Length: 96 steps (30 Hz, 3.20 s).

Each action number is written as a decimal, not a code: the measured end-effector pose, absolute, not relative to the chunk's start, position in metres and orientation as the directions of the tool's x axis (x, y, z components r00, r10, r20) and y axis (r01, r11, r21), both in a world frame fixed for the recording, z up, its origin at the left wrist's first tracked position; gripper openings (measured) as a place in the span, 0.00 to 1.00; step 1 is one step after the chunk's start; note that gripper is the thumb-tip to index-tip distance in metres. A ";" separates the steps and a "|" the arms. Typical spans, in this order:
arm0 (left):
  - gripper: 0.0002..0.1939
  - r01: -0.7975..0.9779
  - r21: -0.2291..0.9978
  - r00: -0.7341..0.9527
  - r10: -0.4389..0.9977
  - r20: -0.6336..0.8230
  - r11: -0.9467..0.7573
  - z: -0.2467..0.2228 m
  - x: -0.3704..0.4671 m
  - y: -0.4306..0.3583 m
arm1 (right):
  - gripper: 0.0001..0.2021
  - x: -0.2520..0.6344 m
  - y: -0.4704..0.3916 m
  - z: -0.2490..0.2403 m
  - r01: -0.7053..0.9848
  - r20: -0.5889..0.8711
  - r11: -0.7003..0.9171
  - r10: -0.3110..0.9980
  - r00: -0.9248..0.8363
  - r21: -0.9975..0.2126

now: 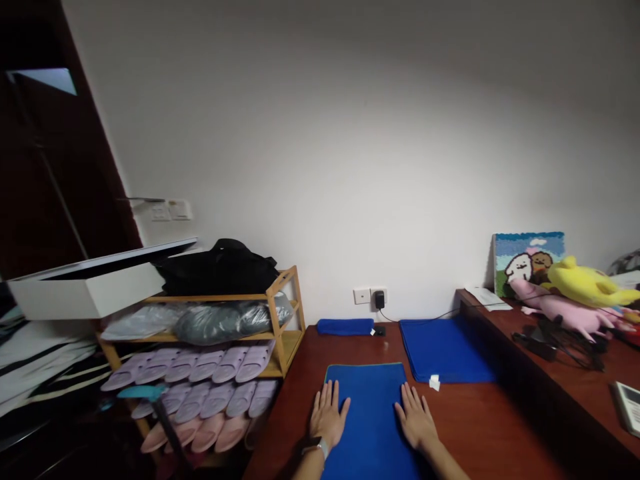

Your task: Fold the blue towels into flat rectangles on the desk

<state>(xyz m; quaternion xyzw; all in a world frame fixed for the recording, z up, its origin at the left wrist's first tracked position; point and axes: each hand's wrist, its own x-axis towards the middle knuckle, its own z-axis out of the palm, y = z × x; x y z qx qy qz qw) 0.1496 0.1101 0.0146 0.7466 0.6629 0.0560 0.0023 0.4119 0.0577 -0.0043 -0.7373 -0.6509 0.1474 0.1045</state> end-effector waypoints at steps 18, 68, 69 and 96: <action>0.37 0.920 0.184 0.338 0.939 0.069 -0.345 -0.016 0.155 0.056 | 0.34 0.414 0.035 -0.018 0.962 -0.058 -0.097 0.995 0.085 -0.257; 0.44 0.977 0.152 0.135 0.987 0.087 -0.147 -0.005 0.112 -0.006 | 0.34 0.391 -0.047 -0.012 0.959 -0.013 -0.149 0.989 0.150 -0.240; 0.44 0.977 0.155 0.135 0.987 0.091 -0.147 -0.006 0.111 -0.006 | 0.35 0.391 -0.054 -0.016 0.959 -0.001 -0.134 0.990 0.138 -0.249; 0.37 0.975 0.169 0.135 0.988 0.078 -0.146 -0.006 0.141 0.072 | 0.36 0.394 -0.047 -0.056 0.934 0.054 -0.130 0.986 0.156 -0.332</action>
